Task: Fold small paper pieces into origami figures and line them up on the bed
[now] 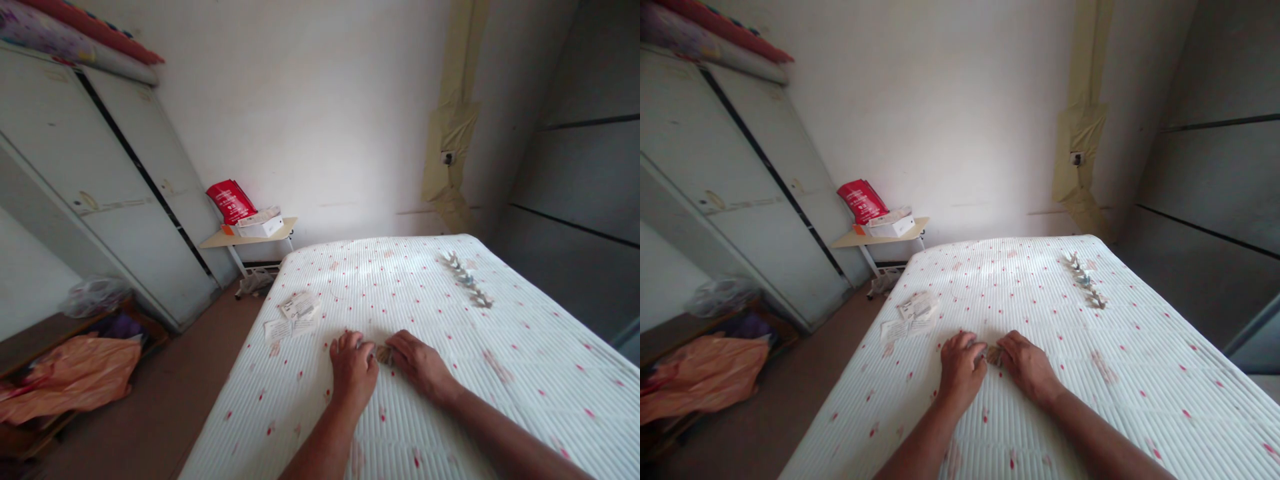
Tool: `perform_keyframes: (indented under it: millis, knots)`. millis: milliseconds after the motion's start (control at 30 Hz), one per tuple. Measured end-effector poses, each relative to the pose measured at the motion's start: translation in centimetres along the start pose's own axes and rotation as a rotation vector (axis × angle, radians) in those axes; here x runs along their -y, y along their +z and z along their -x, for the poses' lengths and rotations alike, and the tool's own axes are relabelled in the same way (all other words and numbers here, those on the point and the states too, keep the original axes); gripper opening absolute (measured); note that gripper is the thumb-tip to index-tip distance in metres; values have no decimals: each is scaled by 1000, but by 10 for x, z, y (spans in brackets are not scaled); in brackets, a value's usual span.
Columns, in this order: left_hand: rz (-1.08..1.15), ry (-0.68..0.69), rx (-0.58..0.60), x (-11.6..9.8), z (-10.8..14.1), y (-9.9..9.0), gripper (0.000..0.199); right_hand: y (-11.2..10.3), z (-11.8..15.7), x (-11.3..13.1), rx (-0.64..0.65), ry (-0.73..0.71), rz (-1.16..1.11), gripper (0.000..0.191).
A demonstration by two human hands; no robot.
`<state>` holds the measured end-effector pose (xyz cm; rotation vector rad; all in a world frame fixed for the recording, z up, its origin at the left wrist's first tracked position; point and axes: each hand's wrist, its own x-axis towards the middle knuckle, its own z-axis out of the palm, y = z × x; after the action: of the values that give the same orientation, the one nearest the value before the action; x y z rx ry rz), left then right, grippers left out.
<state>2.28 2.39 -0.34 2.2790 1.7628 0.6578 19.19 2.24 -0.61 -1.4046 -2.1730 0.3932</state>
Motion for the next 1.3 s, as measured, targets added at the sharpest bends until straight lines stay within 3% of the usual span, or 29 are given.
perform_keyframes:
  millis: [133,333,700,1067,1300]
  knots:
    - [9,33,-43,0,2,0,24,2,0,8,-22,23,102,15]
    - [58,73,-116,-1,3,2,14,8,4,2,-58,-18,89,15]
    - [365,86,-181,-4,-1,9,17,5,11,-3,-154,-75,-138,23]
    - [600,15,-188,0,-4,7,17,-2,17,2,-168,-113,-270,19]
    - [683,-3,-162,0,-3,8,19,0,13,2,-174,-31,-303,18]
